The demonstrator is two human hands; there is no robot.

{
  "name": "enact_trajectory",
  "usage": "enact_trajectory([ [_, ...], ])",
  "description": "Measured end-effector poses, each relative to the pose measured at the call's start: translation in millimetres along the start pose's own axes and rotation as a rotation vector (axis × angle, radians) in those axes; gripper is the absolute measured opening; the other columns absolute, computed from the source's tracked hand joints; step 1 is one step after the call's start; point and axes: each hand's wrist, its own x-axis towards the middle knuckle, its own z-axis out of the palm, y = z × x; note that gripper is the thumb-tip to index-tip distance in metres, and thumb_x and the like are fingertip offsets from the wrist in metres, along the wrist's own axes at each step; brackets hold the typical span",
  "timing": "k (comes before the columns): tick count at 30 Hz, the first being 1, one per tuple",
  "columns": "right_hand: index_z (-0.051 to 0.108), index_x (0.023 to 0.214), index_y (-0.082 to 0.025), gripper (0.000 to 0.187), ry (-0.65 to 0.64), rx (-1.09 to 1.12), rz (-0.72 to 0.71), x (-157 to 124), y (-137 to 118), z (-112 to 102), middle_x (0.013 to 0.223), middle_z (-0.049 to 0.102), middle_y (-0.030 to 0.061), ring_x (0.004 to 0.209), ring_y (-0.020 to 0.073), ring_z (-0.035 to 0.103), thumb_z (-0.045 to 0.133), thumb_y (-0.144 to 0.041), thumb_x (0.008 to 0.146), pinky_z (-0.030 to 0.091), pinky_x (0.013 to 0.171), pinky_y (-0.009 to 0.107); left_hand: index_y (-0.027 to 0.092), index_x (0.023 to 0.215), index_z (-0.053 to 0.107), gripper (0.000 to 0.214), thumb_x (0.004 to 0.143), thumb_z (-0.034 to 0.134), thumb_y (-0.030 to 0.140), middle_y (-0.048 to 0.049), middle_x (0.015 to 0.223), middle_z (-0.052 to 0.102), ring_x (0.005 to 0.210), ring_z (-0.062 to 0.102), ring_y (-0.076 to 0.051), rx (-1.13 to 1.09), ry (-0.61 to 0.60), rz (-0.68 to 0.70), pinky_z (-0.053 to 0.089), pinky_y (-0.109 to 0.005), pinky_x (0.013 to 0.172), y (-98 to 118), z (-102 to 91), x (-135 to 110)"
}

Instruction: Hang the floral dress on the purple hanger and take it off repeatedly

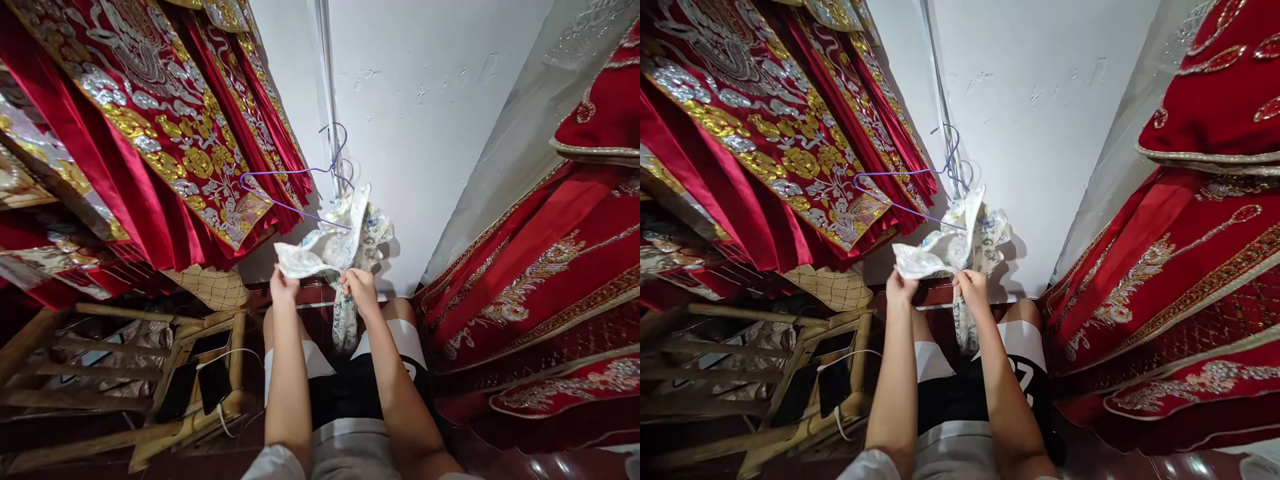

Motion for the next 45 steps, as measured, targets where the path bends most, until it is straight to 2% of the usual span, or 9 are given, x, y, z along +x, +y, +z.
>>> enact_trajectory([
  [4, 0.055, 0.055, -0.021, 0.021, 0.028, -0.04, 0.036, -1, -3, -26, 0.042, 0.045, -0.0047, 0.044, 0.0102, 0.037, 0.055, -0.034, 0.072, 0.029, 0.049, 0.025, 0.016, 0.088, 0.068, 0.028, 0.102, 0.044, 0.024, -0.0099, 0.097, 0.076, 0.114, 0.068, -0.019, -0.343, 0.159, -0.193, 0.045, -0.039, 0.112, -21, -3.6, -34],
  [9, 0.061, 0.057, -0.02, 0.027, -0.17, -0.274, 0.148, -1, -4, -44, 0.047, 0.051, -0.002, 0.05, 0.0136, 0.045, 0.06, -0.039, 0.077, 0.034, 0.053, 0.027, 0.018, 0.082, 0.065, 0.018, 0.097, 0.058, 0.025, -0.0055, 0.094, 0.072, 0.102, 0.069, -0.017, -0.467, -0.144, -0.088, 0.049, -0.033, 0.104, 2, 33.4, -60],
  [15, 0.071, 0.092, -0.023, 0.047, -0.148, -0.28, -0.021, -4, -10, -36, 0.096, 0.073, 0.0066, 0.097, 0.0259, 0.065, 0.051, -0.065, 0.092, 0.049, 0.088, 0.036, 0.019, 0.081, 0.067, 0.024, 0.085, 0.077, 0.041, -0.0023, 0.091, 0.062, 0.086, 0.061, -0.016, 0.062, -0.528, 0.118, 0.049, -0.026, 0.083, 8, 73.5, -101],
  [21, 0.062, 0.134, -0.028, 0.06, -0.412, 0.069, -0.16, -12, -14, -26, 0.132, 0.067, 0.0081, 0.131, 0.0294, 0.056, 0.064, -0.066, 0.087, 0.044, 0.11, 0.039, 0.02, 0.091, 0.074, 0.023, 0.093, 0.068, 0.042, -0.0083, 0.108, 0.065, 0.107, 0.06, -0.024, 0.543, -0.568, 0.399, 0.046, -0.036, 0.098, 18, 82.5, -115],
  [27, 0.072, 0.108, -0.018, 0.049, -0.477, -0.082, 0.068, -3, -43, -18, 0.092, 0.074, 0.0042, 0.085, 0.0235, 0.068, 0.086, -0.039, 0.067, 0.053, 0.078, 0.034, 0.023, 0.116, 0.064, 0.031, 0.099, 0.057, 0.048, -0.0108, 0.137, 0.057, 0.131, 0.051, -0.027, 0.706, -0.511, 0.424, 0.039, -0.04, 0.113, 25, 64.6, -99],
  [33, 0.065, 0.068, -0.019, 0.013, -0.233, -0.068, -0.197, 57, -106, -33, 0.063, 0.061, -0.0011, 0.059, 0.0146, 0.052, 0.071, -0.027, 0.06, 0.042, 0.057, 0.027, 0.018, 0.113, 0.063, 0.044, 0.096, 0.058, 0.057, -0.0028, 0.089, 0.062, 0.086, 0.061, -0.019, 0.909, -1.031, -0.174, 0.051, -0.035, 0.087, 14, 19.3, -74],
  [35, 0.062, 0.066, -0.02, 0.01, -0.227, -0.005, -0.224, 71, -121, -31, 0.06, 0.057, -0.0011, 0.059, 0.0157, 0.051, 0.065, -0.028, 0.059, 0.042, 0.056, 0.028, 0.02, 0.132, 0.057, 0.054, 0.091, 0.067, 0.055, -0.0059, 0.103, 0.064, 0.092, 0.062, -0.02, 0.934, -1.042, -0.192, 0.052, -0.037, 0.09, 14, 15.6, -67],
  [40, 0.063, 0.063, -0.017, 0.016, -0.773, -0.169, -0.081, 63, -140, -10, 0.056, 0.055, -0.0012, 0.051, 0.0122, 0.046, 0.069, -0.032, 0.062, 0.036, 0.049, 0.026, 0.032, 0.157, 0.032, 0.09, 0.082, 0.079, 0.046, -0.012, 0.16, 0.037, 0.146, 0.04, -0.032, 0.801, -0.9, 0.154, 0.034, -0.046, 0.119, 25, 43.8, -50],
  [45, 0.063, 0.063, -0.016, 0.02, -0.922, -0.541, -0.233, 61, -151, -24, 0.056, 0.053, -0.0041, 0.052, 0.0098, 0.044, 0.077, -0.029, 0.064, 0.035, 0.051, 0.025, 0.016, 0.101, 0.069, 0.038, 0.092, 0.064, 0.053, -0.0046, 0.095, 0.067, 0.095, 0.062, -0.023, 0.889, -1.096, 0.069, 0.049, -0.035, 0.087, 37, 65.0, -52],
])
